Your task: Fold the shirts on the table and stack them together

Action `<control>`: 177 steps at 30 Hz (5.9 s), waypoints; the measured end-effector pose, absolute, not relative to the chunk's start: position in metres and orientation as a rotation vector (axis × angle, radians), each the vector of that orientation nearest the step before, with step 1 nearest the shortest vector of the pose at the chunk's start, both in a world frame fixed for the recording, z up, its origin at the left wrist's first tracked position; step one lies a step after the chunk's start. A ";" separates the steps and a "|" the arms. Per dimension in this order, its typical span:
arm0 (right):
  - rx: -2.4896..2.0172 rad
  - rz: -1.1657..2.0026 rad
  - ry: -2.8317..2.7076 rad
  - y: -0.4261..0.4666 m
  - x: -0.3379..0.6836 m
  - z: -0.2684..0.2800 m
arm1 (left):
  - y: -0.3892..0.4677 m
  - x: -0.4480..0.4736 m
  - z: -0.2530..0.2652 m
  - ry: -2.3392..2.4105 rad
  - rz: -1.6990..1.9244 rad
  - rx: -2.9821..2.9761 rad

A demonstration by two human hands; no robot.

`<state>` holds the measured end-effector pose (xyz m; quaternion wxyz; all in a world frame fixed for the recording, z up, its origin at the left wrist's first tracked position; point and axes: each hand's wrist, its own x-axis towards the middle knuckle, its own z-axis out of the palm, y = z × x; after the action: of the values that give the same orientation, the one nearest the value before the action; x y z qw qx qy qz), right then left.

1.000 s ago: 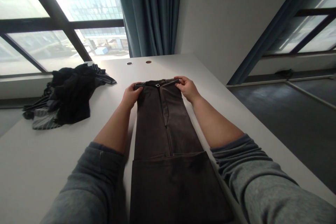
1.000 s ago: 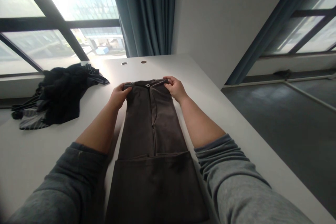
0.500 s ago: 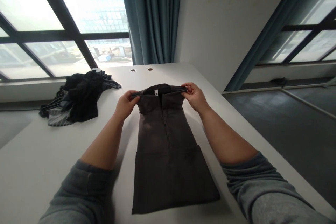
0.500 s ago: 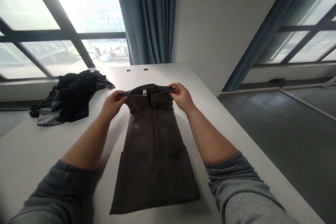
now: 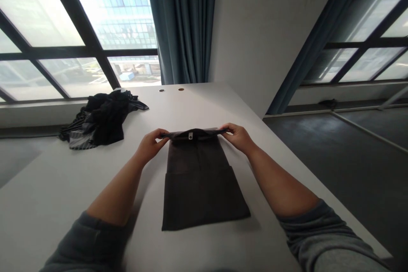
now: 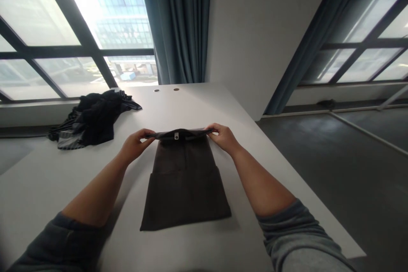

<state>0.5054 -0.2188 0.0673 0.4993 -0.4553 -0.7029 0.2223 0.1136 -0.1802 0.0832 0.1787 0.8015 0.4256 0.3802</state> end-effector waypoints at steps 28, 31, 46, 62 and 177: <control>-1.150 0.263 -2.456 -0.245 0.526 0.044 | -0.206 0.110 0.055 1.089 0.586 2.483; -1.177 0.087 -2.302 -0.237 0.514 0.049 | -0.199 0.122 0.056 1.225 0.776 2.534; -1.425 0.205 -2.442 -0.187 0.459 0.008 | -0.173 0.189 0.016 1.198 0.344 2.775; -1.723 0.103 -1.883 -0.172 0.504 -0.022 | -0.139 0.129 0.008 1.860 0.818 2.244; -2.105 0.166 -1.909 -0.392 0.427 0.001 | -0.351 0.144 0.003 1.810 0.499 2.123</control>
<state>0.4269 -0.3920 0.0011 0.1467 -0.7315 -0.6634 0.0577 0.1436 -0.3508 0.0032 0.1533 0.7402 0.6311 0.1742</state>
